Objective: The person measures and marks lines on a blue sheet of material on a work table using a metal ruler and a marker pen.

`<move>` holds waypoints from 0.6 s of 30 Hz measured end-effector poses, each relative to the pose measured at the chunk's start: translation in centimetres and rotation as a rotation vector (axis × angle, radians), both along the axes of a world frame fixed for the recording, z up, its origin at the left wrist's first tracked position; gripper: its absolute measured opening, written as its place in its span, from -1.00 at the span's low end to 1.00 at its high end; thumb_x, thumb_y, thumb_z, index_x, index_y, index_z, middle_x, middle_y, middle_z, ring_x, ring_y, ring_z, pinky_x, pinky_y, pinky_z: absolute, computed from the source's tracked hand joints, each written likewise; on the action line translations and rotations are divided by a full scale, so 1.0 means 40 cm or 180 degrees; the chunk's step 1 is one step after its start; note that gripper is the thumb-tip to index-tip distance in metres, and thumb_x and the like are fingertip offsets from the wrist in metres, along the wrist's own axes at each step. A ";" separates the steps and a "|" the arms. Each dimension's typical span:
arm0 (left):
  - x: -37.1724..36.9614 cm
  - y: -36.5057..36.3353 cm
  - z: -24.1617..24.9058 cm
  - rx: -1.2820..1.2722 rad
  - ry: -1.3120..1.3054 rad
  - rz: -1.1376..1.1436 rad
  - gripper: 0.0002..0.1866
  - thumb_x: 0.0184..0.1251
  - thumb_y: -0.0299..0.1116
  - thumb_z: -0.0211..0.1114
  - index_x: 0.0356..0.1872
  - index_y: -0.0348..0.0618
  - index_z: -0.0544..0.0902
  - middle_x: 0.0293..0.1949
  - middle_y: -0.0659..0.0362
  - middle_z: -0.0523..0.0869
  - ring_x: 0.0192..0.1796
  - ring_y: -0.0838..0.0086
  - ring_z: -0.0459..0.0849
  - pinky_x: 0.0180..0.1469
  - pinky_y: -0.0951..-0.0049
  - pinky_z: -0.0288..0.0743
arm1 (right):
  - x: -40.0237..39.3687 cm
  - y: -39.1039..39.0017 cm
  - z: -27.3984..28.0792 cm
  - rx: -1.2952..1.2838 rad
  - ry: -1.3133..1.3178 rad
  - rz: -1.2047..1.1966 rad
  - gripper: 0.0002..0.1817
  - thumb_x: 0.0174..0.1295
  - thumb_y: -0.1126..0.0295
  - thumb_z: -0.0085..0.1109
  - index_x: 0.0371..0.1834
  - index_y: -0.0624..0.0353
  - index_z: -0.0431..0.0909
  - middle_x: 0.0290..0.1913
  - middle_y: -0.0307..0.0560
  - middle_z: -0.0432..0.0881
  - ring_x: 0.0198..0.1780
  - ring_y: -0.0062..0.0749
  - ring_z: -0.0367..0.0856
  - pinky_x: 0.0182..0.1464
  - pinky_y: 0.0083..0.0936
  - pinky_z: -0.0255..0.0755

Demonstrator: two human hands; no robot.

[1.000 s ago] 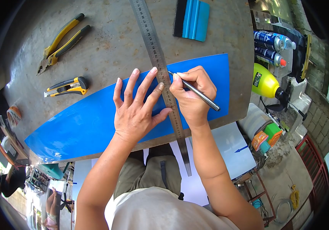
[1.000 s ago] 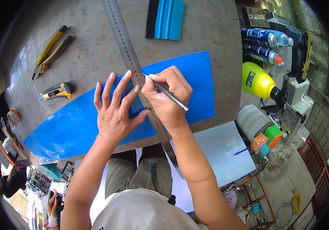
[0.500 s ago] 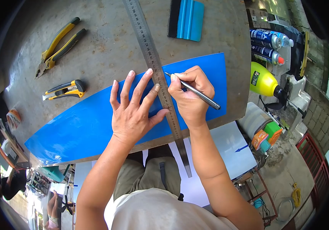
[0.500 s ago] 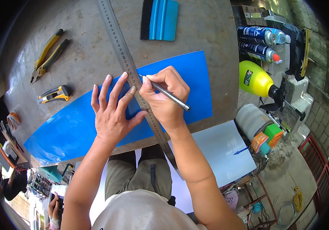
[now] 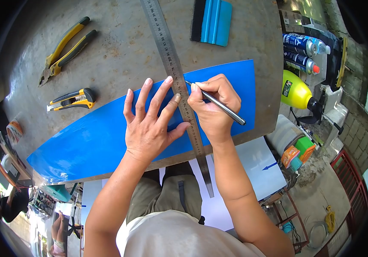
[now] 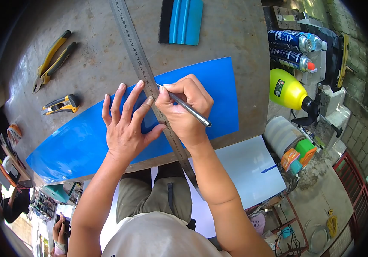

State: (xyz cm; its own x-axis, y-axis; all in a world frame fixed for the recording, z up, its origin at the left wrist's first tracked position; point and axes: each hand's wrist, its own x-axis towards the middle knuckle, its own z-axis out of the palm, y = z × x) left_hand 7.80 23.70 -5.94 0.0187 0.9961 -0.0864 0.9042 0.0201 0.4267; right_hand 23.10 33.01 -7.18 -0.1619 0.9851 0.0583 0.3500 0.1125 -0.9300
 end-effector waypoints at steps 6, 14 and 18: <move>0.001 0.000 -0.001 0.0003 0.0014 0.0004 -0.25 0.16 0.25 0.58 0.35 0.24 0.62 0.65 0.26 0.43 0.71 0.08 0.25 0.73 -0.15 -0.14 | 0.000 -0.001 -0.008 0.0082 0.0024 -0.0004 -0.80 0.18 0.78 0.47 -0.30 0.32 0.63 -0.31 -0.13 0.64 -0.32 -0.58 0.62 -0.28 -0.62 0.56; 0.001 0.001 0.000 -0.0014 0.0009 0.0016 -0.26 0.16 0.26 0.57 0.35 0.25 0.62 0.64 0.26 0.43 0.71 0.09 0.26 0.73 -0.15 -0.13 | -0.005 -0.001 -0.012 0.0152 0.0061 -0.0130 -0.80 0.11 0.69 0.53 -0.31 0.27 0.67 -0.38 -0.08 0.65 -0.42 -0.42 0.64 -0.40 -0.52 0.54; 0.001 0.001 0.000 -0.0004 0.0009 0.0011 -0.26 0.16 0.25 0.57 0.35 0.25 0.62 0.64 0.26 0.44 0.71 0.08 0.26 0.72 -0.16 -0.13 | -0.005 -0.001 -0.011 0.0159 0.0071 -0.0131 -0.80 0.11 0.70 0.53 -0.31 0.28 0.67 -0.38 -0.07 0.65 -0.41 -0.42 0.65 -0.39 -0.52 0.54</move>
